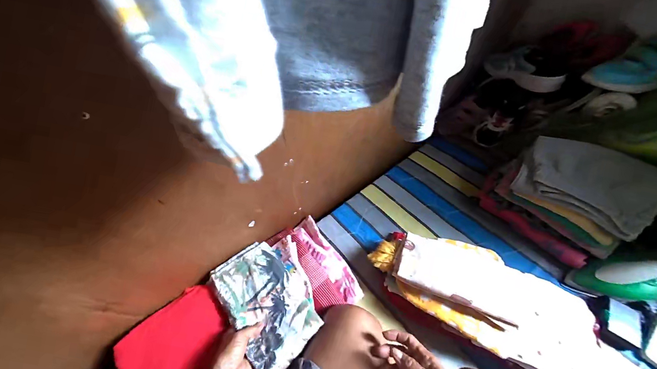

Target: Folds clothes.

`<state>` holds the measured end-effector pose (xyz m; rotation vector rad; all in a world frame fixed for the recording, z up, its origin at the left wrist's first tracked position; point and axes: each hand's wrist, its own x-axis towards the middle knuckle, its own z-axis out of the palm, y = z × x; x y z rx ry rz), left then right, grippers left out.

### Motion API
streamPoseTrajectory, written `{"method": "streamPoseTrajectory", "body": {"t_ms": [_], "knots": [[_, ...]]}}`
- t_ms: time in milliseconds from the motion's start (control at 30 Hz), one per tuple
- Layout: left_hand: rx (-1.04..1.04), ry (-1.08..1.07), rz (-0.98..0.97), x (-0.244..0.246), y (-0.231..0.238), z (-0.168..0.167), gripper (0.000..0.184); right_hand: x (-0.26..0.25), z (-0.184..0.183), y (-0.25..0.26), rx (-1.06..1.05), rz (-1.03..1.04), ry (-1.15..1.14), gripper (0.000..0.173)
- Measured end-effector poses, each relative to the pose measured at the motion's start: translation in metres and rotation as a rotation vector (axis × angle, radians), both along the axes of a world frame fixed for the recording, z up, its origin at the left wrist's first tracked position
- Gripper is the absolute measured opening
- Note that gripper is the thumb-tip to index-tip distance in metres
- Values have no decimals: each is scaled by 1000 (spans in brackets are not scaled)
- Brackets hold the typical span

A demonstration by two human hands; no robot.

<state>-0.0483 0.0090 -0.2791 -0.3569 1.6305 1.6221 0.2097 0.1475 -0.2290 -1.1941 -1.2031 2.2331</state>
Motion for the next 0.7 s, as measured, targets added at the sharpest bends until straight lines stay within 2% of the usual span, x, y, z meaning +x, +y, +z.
{"method": "streamPoseTrajectory", "body": {"t_ms": [133, 200, 267, 300, 367, 433, 500, 567, 600, 700], "knots": [[56, 20, -19, -1, -7, 6, 31, 5, -6, 3, -42, -59, -3, 25], [36, 127, -85, 2, -18, 11, 41, 8, -4, 6, -47, -67, 19, 26], [-115, 344, -230, 4, -29, 22, 62, 12, -1, 12, -35, -102, 29, 27], [-206, 517, -325, 3, -34, 24, 73, 15, -2, 16, -29, -165, 28, 25], [-298, 914, -501, 0, -36, 29, 80, 20, -7, 25, -47, -389, 45, 21], [-243, 1068, -634, 11, -19, 46, 66, 24, -10, 38, -136, -658, 75, 17], [-61, 1031, -779, 34, 9, 63, 48, 26, -12, 49, -251, -842, 77, 21], [105, 1003, -881, 69, 45, 75, 37, 25, -13, 54, -307, -884, 81, 30], [170, 1065, -906, 87, 64, 76, 33, 24, -13, 55, -313, -881, 89, 33], [312, 1405, -962, 134, 123, 63, 29, 25, -16, 54, -294, -808, 91, 34]]}}
